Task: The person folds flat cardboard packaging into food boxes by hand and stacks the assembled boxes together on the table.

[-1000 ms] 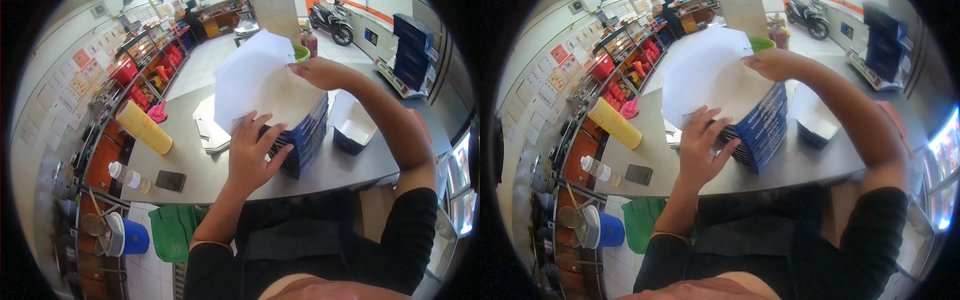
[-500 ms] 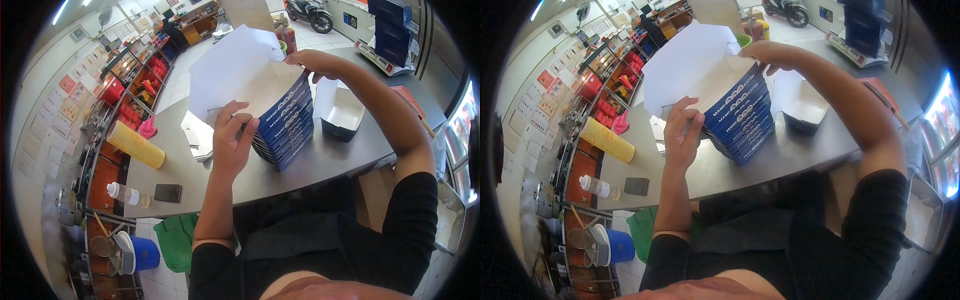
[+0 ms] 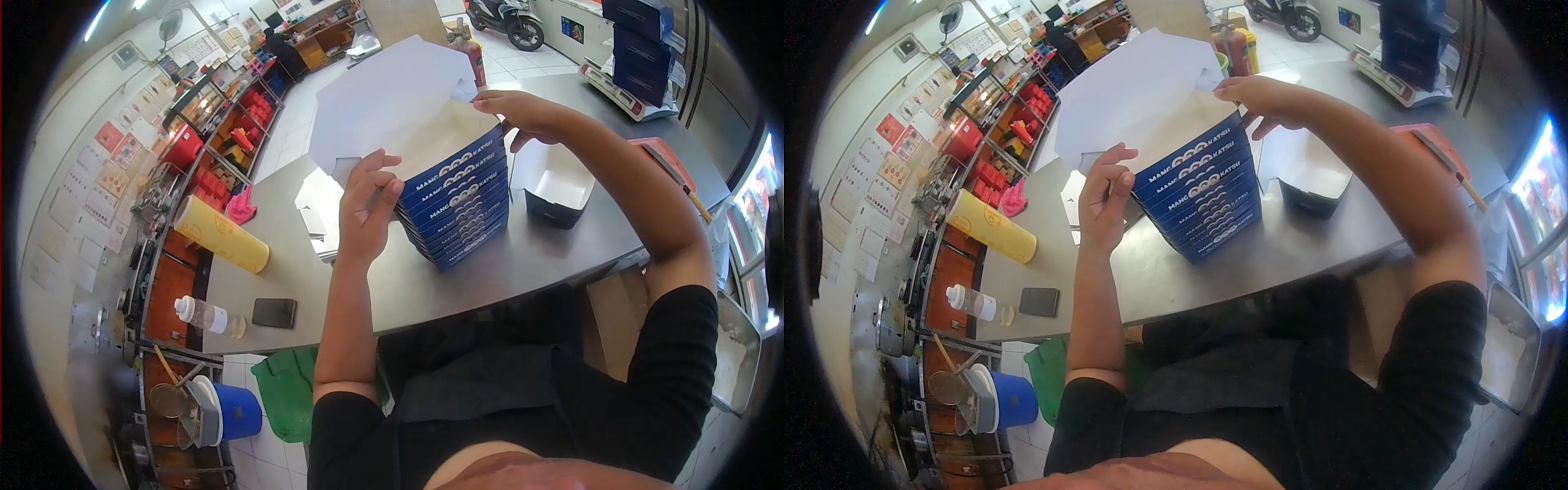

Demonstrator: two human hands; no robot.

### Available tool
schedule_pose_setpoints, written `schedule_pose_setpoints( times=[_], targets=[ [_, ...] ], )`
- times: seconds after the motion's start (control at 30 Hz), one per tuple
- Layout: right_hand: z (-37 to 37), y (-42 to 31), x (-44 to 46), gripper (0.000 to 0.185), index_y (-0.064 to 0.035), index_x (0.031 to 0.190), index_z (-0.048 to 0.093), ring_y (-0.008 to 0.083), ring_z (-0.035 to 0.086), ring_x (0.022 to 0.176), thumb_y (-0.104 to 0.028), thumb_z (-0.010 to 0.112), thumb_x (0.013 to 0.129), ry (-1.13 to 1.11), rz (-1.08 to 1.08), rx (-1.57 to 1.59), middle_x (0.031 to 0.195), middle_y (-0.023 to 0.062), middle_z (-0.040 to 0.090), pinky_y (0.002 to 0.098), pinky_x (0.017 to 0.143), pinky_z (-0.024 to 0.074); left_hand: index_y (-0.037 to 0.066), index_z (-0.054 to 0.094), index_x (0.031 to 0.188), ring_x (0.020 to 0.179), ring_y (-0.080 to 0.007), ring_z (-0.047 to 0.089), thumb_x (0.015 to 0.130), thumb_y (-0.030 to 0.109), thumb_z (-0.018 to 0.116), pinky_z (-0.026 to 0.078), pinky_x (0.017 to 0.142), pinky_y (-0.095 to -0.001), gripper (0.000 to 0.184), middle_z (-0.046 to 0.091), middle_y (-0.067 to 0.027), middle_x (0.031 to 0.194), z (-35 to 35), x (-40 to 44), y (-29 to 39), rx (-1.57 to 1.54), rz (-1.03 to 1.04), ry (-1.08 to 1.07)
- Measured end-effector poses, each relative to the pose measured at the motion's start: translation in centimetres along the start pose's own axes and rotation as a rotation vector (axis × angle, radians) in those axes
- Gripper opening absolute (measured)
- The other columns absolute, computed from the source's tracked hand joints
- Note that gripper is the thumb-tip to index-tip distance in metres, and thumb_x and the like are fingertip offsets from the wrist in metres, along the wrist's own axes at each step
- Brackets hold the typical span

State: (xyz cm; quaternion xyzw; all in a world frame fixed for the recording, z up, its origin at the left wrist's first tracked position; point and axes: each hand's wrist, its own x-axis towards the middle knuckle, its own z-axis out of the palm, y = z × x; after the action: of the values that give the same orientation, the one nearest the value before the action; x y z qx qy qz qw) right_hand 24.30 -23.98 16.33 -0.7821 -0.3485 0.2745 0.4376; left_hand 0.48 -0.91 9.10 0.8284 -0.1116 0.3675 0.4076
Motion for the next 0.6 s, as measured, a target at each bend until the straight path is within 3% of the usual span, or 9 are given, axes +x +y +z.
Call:
schedule_pose_setpoints(
  times=[0.1,0.2,0.3,0.33,0.43,0.53,0.6],
  targets=[
    [0.3,0.5,-0.8,0.059,-0.0121,0.146,0.057,0.0334,0.071,0.112,-0.056,0.048,0.108,0.122,-0.031,-0.001,0.14,0.0176,0.064,0.046,0.093,0.0589,0.007,0.067,0.106,0.149,-0.0324,0.046,0.108,0.027,0.066,0.034,0.12,-0.0445,0.02,0.066,-0.0152,0.139,-0.2,-0.3,0.0,0.032,0.004,0.009],
    [-1.2,4.1,-2.6,0.053,-0.006,0.138,0.06,0.0224,0.067,0.091,-0.05,0.052,0.11,0.336,-0.285,-0.262,0.118,0.0115,0.069,0.0347,0.074,0.0568,0.006,0.069,0.109,0.146,-0.0366,0.049,0.104,0.024,0.07,0.037,0.119,-0.0483,0.019,0.068,-0.0164,0.135,-0.2,-0.6,0.7,0.094,0.027,0.034],
    [-2.2,7.2,-5.9,0.046,-0.0047,0.131,0.062,0.0215,0.066,0.086,-0.045,0.054,0.11,0.35,-0.182,-0.502,0.106,0.0114,0.07,0.0346,0.081,0.0546,0.006,0.071,0.115,0.145,-0.0391,0.051,0.101,0.021,0.074,0.039,0.119,-0.0504,0.02,0.068,-0.0176,0.136,-0.8,-0.9,0.7,0.141,0.051,0.019],
    [-1.9,8.6,-6.5,0.046,-0.0052,0.13,0.063,0.0264,0.069,0.089,-0.045,0.061,0.107,0.338,-0.084,-0.499,0.102,0.0154,0.072,0.0387,0.087,0.0543,0.006,0.071,0.115,0.145,-0.0391,0.051,0.101,0.02,0.074,0.039,0.118,-0.0502,0.021,0.068,-0.0177,0.136,-0.9,-0.9,0.9,0.151,0.047,0.01],
    [1.3,15.0,-8.1,0.05,-0.0091,0.134,0.065,0.0367,0.073,0.103,-0.049,0.064,0.104,0.25,-0.171,-0.816,0.11,0.0173,0.077,0.0488,0.091,0.0544,0.005,0.072,0.118,0.145,-0.0406,0.051,0.101,0.02,0.074,0.04,0.118,-0.0506,0.023,0.066,-0.0173,0.136,-0.7,-1.1,1.6,0.183,0.067,-0.009],
    [3.8,17.7,-8.4,0.052,-0.0136,0.14,0.062,0.0374,0.073,0.101,-0.048,0.066,0.102,0.13,-0.204,-1.037,0.108,0.0156,0.077,0.0494,0.09,0.0557,0.005,0.072,0.121,0.145,-0.042,0.05,0.1,0.02,0.074,0.04,0.117,-0.0511,0.025,0.064,-0.0168,0.137,-0.2,-0.9,1.7,0.227,0.111,-0.015],
    [3.3,16.1,-9.2,0.049,-0.0149,0.141,0.06,0.0378,0.073,0.099,-0.045,0.066,0.102,0.127,-0.096,-0.926,0.107,0.0151,0.077,0.0488,0.087,0.0561,0.006,0.072,0.122,0.145,-0.0429,0.049,0.1,0.02,0.074,0.04,0.117,-0.0514,0.026,0.063,-0.0168,0.138,0.1,-1.0,1.6,0.245,0.131,-0.011]
  ],
)
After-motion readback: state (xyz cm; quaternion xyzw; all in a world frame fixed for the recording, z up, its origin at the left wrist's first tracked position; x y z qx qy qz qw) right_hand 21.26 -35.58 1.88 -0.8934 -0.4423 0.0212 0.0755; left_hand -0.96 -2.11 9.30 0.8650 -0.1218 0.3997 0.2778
